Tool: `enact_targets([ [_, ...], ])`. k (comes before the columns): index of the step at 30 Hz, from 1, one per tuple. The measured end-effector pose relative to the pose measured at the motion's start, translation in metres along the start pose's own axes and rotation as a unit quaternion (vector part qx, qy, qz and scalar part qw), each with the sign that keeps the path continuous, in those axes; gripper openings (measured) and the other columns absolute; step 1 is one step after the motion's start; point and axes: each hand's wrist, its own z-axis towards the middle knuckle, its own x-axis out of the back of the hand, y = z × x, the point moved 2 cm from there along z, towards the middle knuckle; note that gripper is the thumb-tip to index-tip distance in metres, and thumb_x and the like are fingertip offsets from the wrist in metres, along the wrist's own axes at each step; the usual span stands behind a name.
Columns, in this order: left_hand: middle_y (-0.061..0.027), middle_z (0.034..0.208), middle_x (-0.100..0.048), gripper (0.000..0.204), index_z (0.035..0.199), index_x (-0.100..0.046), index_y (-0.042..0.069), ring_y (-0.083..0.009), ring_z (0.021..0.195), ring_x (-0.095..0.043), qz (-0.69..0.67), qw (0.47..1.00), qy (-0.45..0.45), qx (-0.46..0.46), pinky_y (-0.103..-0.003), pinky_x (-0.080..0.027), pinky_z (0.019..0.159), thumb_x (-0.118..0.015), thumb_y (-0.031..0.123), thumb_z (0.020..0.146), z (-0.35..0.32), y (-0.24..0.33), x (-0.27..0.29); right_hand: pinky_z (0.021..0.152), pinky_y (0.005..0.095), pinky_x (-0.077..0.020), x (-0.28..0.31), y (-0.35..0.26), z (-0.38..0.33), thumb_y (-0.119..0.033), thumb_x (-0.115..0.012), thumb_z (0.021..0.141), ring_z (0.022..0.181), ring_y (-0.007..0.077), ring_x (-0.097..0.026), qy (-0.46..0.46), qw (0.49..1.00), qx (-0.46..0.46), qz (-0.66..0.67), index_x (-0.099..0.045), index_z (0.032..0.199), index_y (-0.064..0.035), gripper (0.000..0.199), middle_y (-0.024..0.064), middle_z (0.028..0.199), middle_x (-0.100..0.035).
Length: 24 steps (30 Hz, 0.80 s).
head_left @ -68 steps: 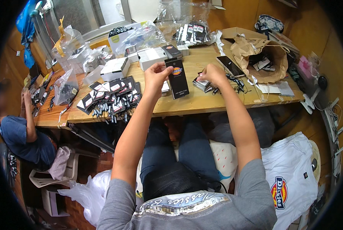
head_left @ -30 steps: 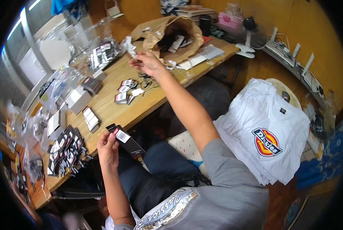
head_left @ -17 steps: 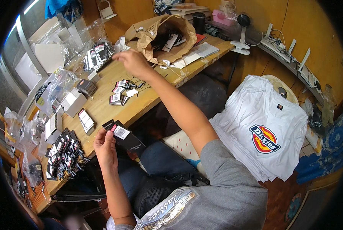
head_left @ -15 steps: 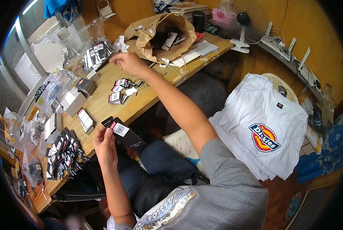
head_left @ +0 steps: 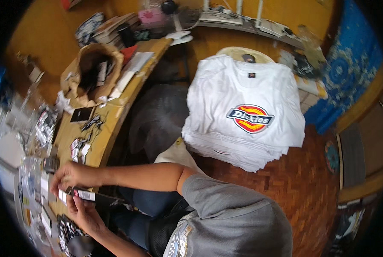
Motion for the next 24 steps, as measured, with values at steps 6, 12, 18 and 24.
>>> enact_targets([
  [6, -0.0082, 0.082, -0.054, 0.018, 0.087, -0.049, -0.003, -0.0123, 0.075, -0.052, 0.034, 0.997, -0.052, 0.042, -0.024, -0.042, 0.072, -0.058, 0.008, 0.075, -0.017, -0.029, 0.014, 0.061, 0.0220, -0.0448, 0.027, -0.022, -0.027, -0.001, -0.047, 0.078, 0.064, 0.0125, -0.057, 0.163, 0.983, -0.055, 0.062, -0.056, 0.086, 0.0040, 0.013, 0.0077, 0.076, -0.059],
  [12, -0.0085, 0.082, -0.058, 0.018, 0.090, -0.053, -0.004, -0.0114, 0.072, -0.054, 0.064, 0.995, -0.026, 0.076, -0.022, -0.044, 0.068, -0.057, 0.007, 0.075, -0.053, -0.044, 0.025, 0.054, 0.0232, -0.0473, 0.050, -0.036, -0.041, -0.004, -0.041, 0.083, 0.059, 0.0144, -0.056, 0.232, 0.966, -0.015, 0.113, -0.051, 0.090, 0.0023, 0.014, 0.0073, 0.071, -0.054],
  [18, -0.0064, 0.075, -0.057, 0.013, 0.081, -0.052, -0.003, -0.0104, 0.067, -0.053, 0.146, 0.985, 0.019, 0.093, -0.020, -0.042, 0.063, -0.059, 0.006, 0.074, -0.082, -0.045, 0.031, 0.043, 0.0183, -0.0394, 0.049, -0.054, -0.049, -0.006, -0.039, 0.085, 0.050, 0.0081, -0.049, 0.259, 0.959, 0.033, 0.111, -0.049, 0.086, -0.0032, 0.010, 0.0052, 0.069, -0.052],
  [24, -0.0062, 0.074, -0.057, 0.014, 0.081, -0.052, -0.003, -0.0104, 0.065, -0.054, 0.108, 0.986, -0.024, 0.122, -0.020, -0.043, 0.062, -0.060, 0.005, 0.073, -0.081, -0.053, 0.030, 0.039, 0.0143, -0.0270, 0.038, -0.089, -0.051, -0.006, -0.036, 0.086, 0.041, 0.0030, -0.032, 0.286, 0.953, 0.094, 0.038, -0.038, 0.091, -0.0073, 0.006, 0.0058, 0.067, -0.051],
])
